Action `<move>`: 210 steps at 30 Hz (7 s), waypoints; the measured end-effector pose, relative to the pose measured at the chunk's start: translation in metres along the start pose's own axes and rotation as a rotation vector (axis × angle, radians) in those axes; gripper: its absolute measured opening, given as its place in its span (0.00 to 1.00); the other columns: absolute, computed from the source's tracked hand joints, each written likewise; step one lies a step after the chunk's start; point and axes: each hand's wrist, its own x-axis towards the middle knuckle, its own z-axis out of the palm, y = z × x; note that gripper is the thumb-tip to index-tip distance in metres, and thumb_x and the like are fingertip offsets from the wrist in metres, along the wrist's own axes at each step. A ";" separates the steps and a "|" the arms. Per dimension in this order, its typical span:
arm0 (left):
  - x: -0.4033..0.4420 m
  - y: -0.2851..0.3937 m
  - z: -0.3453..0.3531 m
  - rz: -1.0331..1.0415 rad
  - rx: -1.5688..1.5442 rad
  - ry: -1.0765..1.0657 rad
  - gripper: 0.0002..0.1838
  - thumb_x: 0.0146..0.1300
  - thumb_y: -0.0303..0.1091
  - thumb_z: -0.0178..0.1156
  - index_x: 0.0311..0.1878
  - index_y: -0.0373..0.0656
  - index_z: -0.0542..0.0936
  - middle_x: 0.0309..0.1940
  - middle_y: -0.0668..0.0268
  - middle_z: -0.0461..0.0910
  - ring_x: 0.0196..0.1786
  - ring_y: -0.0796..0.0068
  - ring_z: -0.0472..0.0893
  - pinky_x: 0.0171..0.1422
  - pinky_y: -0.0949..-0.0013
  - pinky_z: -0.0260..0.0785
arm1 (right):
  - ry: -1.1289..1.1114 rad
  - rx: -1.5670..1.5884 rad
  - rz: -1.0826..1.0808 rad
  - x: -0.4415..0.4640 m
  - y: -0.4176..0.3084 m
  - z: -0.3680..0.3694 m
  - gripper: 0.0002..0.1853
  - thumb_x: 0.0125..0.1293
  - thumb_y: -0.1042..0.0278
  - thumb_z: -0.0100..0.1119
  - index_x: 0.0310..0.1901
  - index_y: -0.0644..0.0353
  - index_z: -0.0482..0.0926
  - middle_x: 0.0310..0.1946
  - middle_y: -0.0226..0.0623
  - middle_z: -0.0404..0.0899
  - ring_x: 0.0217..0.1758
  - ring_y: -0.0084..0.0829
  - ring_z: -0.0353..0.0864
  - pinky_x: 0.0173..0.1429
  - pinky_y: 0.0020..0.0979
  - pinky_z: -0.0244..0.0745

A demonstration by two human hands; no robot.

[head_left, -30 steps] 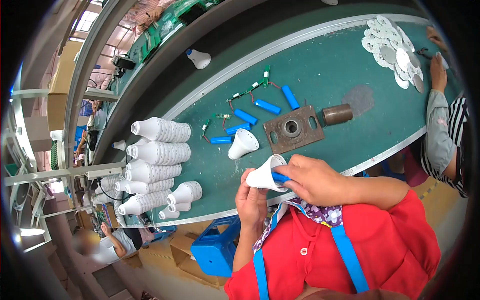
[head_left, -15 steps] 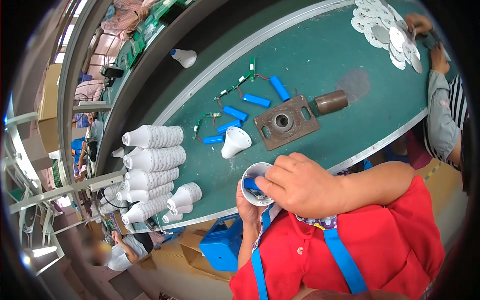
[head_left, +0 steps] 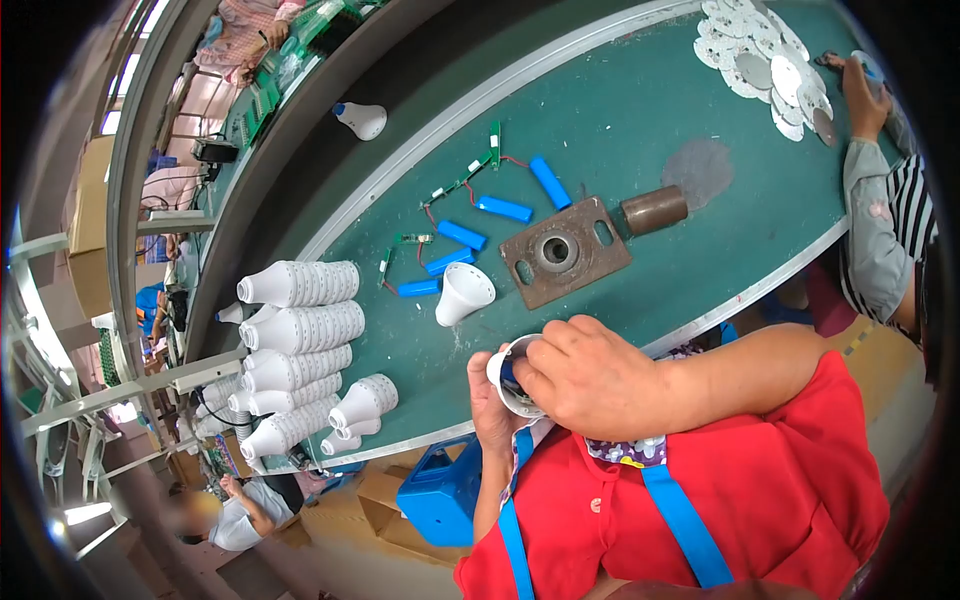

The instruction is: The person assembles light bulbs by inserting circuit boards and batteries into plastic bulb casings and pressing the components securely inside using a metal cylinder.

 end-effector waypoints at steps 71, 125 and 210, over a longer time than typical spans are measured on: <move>0.089 0.016 0.111 -0.178 0.506 -0.044 0.19 0.61 0.32 0.57 0.56 0.43 0.68 0.46 0.62 0.75 0.42 0.71 0.80 0.34 0.70 0.79 | -0.593 1.230 0.972 0.048 0.105 -0.051 0.27 0.67 0.52 0.48 0.65 0.49 0.57 0.38 0.33 0.70 0.28 0.17 0.67 0.29 0.23 0.76; 0.091 -0.002 0.085 0.510 1.259 -0.176 0.31 0.46 0.26 0.66 0.57 0.42 0.69 0.41 0.60 0.79 0.34 0.70 0.80 0.39 0.69 0.72 | 0.152 0.021 0.034 0.027 0.059 -0.082 0.27 0.46 0.73 0.67 0.50 0.59 0.69 0.40 0.42 0.74 0.39 0.43 0.73 0.40 0.36 0.71; 0.074 0.055 0.023 0.866 1.882 0.228 0.41 0.40 0.34 0.73 0.60 0.39 0.65 0.55 0.53 0.70 0.57 0.57 0.69 0.62 0.60 0.59 | 0.538 -0.804 0.875 -0.139 0.285 -0.104 0.29 0.55 0.62 0.63 0.57 0.64 0.66 0.42 0.49 0.76 0.46 0.49 0.71 0.52 0.43 0.65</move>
